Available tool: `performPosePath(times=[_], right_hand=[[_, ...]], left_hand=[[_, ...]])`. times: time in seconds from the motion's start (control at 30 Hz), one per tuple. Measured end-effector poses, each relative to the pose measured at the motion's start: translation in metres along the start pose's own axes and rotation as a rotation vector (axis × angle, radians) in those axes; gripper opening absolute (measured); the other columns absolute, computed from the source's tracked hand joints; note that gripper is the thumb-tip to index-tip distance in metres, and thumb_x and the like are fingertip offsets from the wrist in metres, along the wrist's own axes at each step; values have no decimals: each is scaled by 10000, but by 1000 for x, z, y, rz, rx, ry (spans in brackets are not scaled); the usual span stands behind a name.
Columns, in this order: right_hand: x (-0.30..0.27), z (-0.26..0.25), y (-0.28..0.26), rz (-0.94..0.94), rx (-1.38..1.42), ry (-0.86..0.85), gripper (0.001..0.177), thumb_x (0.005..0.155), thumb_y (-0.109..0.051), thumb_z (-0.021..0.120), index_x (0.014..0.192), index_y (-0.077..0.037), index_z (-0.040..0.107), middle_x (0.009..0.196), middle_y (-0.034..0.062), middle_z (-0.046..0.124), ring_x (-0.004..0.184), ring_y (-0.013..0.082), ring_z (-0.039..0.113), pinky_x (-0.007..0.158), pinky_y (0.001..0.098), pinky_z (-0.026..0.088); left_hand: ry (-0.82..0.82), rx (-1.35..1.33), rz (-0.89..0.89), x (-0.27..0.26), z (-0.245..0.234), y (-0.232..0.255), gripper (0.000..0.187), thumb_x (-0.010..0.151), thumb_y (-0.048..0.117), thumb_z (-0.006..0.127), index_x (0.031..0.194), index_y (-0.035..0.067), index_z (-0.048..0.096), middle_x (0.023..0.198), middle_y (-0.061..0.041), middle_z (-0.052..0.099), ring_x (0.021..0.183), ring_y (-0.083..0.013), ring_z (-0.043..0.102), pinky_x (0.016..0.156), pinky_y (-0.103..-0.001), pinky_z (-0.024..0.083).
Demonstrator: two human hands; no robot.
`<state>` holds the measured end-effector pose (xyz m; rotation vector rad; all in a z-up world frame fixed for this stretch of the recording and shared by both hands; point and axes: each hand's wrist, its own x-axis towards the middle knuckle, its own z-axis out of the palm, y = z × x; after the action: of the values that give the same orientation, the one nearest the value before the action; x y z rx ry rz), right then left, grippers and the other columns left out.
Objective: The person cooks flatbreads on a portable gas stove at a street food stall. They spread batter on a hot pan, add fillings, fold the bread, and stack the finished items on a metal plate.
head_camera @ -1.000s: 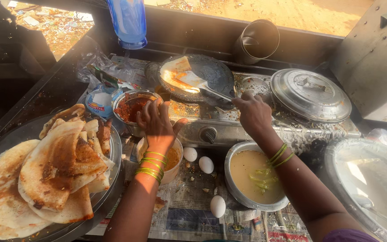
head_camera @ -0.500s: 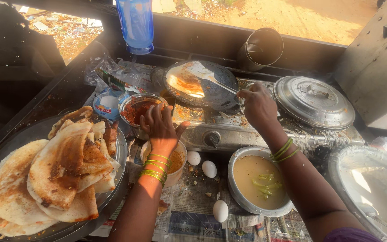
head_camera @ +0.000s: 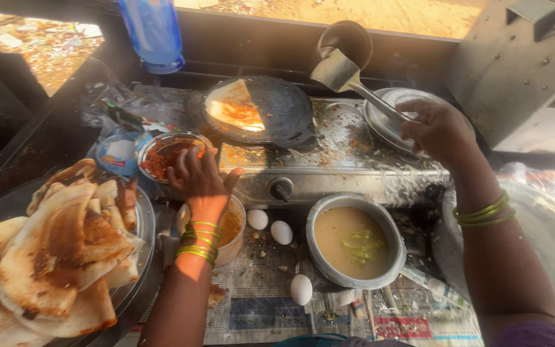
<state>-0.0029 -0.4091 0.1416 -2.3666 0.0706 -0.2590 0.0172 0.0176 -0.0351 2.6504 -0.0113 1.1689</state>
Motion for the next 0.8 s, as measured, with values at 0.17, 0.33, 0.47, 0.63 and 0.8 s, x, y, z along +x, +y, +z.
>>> performPosePath(times=[0.17, 0.33, 0.47, 0.63, 0.8], right_hand=[[-67, -77, 91, 201, -37, -4, 464, 846, -160, 795, 1300, -95, 723, 693, 40, 592, 546, 134, 496, 492, 307, 404], [-97, -97, 186, 371, 144, 6, 463, 837, -146, 786, 1293, -98, 729, 667, 7, 571, 541, 104, 478, 490, 268, 403], [-90, -64, 219, 250, 157, 151, 443, 845, -137, 783, 1283, -113, 721, 723, -29, 621, 564, 84, 494, 495, 262, 394], [-100, -31, 211, 127, -4, 404, 403, 853, -125, 807, 1247, -114, 724, 796, 36, 702, 621, 99, 574, 531, 277, 433], [-112, -55, 162, -52, -53, 502, 330, 868, -93, 821, 1179, -80, 714, 909, 51, 731, 754, 77, 654, 636, 262, 512]], left_hand=[[-55, -100, 80, 0, -13, 6, 794, 971, 816, 415, 1369, 140, 537, 1500, -161, 456, 1461, -395, 325, 1121, -722, 173], [2, -156, 246, 21, -24, 37, 716, 923, 688, 632, 1381, 145, 542, 1509, -149, 437, 1465, -386, 301, 1124, -711, 151], [-82, -221, 264, 41, -28, 62, 682, 888, 609, 774, 1358, 169, 551, 1508, -137, 435, 1463, -359, 287, 1151, -700, 157], [-17, -243, 307, 40, -33, 73, 851, 871, 621, 756, 1521, 140, 487, 1541, -130, 400, 1478, -352, 267, 1165, -718, 144], [8, -249, 240, 34, -33, 57, 974, 906, 783, 481, 1611, 131, 322, 1649, -179, 291, 1538, -394, 232, 1143, -731, 147]])
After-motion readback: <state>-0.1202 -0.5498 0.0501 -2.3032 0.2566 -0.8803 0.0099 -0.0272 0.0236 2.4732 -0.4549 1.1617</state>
